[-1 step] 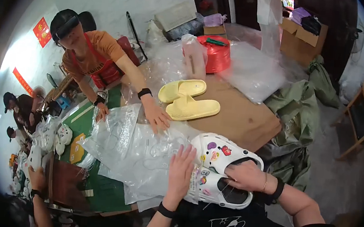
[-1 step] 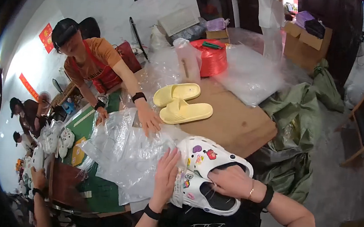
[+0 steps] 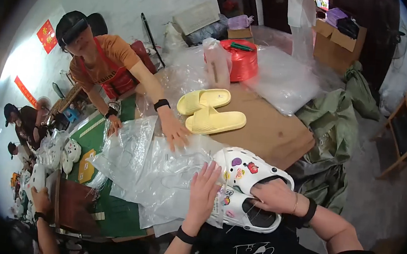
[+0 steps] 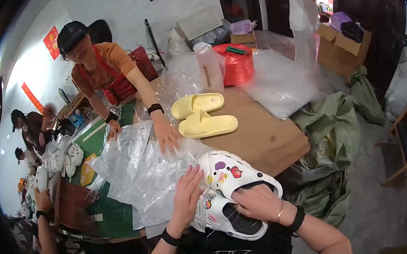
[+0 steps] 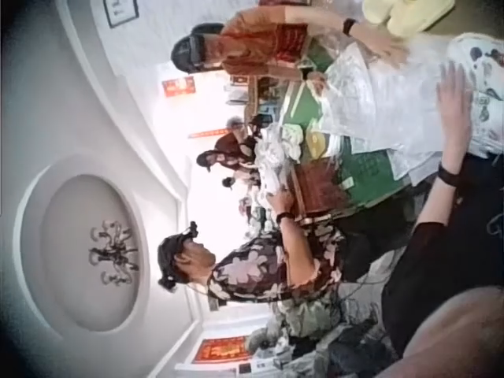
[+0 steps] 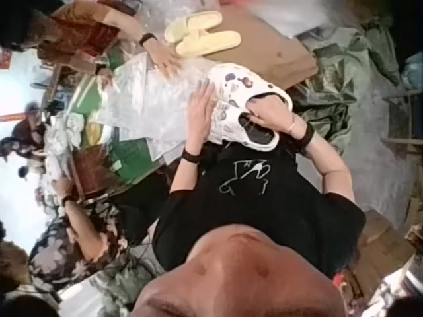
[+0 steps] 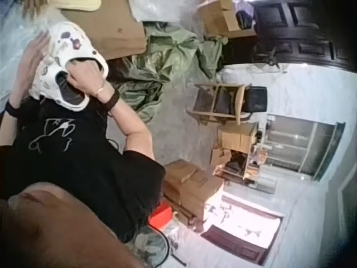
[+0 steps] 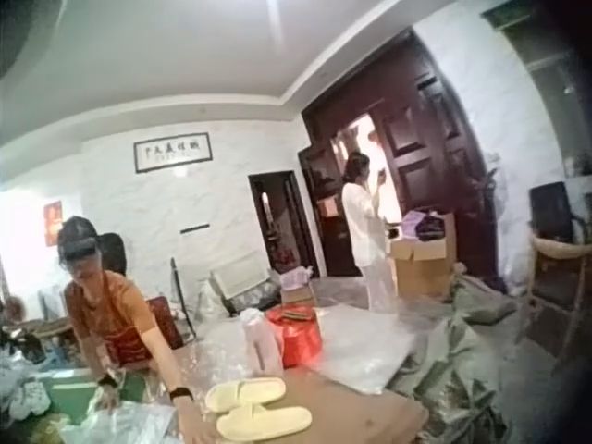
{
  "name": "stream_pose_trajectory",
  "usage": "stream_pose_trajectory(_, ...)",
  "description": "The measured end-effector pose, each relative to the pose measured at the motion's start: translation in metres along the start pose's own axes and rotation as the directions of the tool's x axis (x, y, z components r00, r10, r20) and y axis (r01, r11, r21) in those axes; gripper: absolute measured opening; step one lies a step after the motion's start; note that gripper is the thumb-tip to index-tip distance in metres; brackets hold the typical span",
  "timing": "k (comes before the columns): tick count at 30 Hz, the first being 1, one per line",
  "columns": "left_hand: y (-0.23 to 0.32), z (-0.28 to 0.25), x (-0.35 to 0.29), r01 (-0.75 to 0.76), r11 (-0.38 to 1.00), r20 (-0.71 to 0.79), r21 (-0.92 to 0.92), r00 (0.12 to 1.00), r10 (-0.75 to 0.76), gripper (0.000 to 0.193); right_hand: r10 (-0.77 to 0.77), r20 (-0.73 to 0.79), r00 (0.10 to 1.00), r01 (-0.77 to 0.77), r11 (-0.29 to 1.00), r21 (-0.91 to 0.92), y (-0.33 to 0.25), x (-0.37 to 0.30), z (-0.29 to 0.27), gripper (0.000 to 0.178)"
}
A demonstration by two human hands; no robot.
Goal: Take finished shoes from bags, inspect them, and wrap them in individual plastic bags.
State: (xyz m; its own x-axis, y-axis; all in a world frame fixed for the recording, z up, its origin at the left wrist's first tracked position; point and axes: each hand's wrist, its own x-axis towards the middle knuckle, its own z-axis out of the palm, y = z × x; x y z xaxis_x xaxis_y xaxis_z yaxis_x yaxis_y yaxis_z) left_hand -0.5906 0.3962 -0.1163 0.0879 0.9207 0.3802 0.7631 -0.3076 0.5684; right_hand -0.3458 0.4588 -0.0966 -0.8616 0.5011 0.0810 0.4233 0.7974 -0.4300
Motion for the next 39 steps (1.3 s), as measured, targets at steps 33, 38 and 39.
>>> stream_pose_trajectory(33, -0.035, -0.006, -0.044, 0.199, 0.935, -0.152, 0.295, 0.976, -0.159, 0.036, 0.439, -0.521, 0.732, -0.497, 0.867, 0.034, 0.091, 0.006, -0.008, 0.030)
stream_pose_trajectory(38, -0.035, 0.002, -0.044, 0.199, 0.925, -0.175, 0.323, 0.973, -0.148, 0.038, 0.489, -0.526, 0.696, -0.540, 0.839, 0.065, 0.098, 0.007, -0.004, 0.029)
stream_pose_trajectory(39, -0.035, 0.006, -0.044, 0.189, 0.939, -0.169, 0.288, 0.975, -0.144, 0.037, 0.492, -0.519, 0.698, -0.535, 0.841, 0.078, 0.096, 0.003, -0.004, 0.029)
